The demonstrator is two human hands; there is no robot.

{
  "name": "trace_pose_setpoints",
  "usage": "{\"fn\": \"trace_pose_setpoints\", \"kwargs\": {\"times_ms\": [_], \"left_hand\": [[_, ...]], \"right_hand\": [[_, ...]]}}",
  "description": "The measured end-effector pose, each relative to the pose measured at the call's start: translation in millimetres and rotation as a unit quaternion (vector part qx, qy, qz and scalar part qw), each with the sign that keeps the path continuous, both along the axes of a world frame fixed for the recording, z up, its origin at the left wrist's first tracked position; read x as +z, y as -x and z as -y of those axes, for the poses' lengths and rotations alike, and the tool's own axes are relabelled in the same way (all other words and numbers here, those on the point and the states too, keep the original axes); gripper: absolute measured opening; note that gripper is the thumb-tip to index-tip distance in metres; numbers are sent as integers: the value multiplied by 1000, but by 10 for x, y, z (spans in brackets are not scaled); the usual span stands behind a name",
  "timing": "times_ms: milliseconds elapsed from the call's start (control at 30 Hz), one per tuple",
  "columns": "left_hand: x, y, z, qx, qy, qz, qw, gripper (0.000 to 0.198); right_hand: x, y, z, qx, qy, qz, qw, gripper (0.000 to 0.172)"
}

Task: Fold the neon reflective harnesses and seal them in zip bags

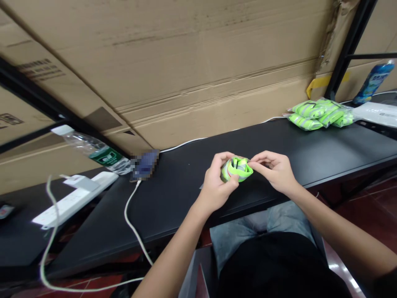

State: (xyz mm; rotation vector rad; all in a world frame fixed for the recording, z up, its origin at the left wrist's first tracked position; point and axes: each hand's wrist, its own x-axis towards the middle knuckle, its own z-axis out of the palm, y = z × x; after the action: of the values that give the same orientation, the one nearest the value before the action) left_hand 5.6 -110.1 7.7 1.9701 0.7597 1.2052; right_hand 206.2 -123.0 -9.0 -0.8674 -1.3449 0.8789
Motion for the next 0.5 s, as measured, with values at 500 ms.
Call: {"fn": "trace_pose_setpoints", "kwargs": {"times_ms": [500], "left_hand": [[214,-350,-289,-1,252,278,927,38]], "right_hand": [[499,-164,-300,-81,-299,297,903,13]]}}
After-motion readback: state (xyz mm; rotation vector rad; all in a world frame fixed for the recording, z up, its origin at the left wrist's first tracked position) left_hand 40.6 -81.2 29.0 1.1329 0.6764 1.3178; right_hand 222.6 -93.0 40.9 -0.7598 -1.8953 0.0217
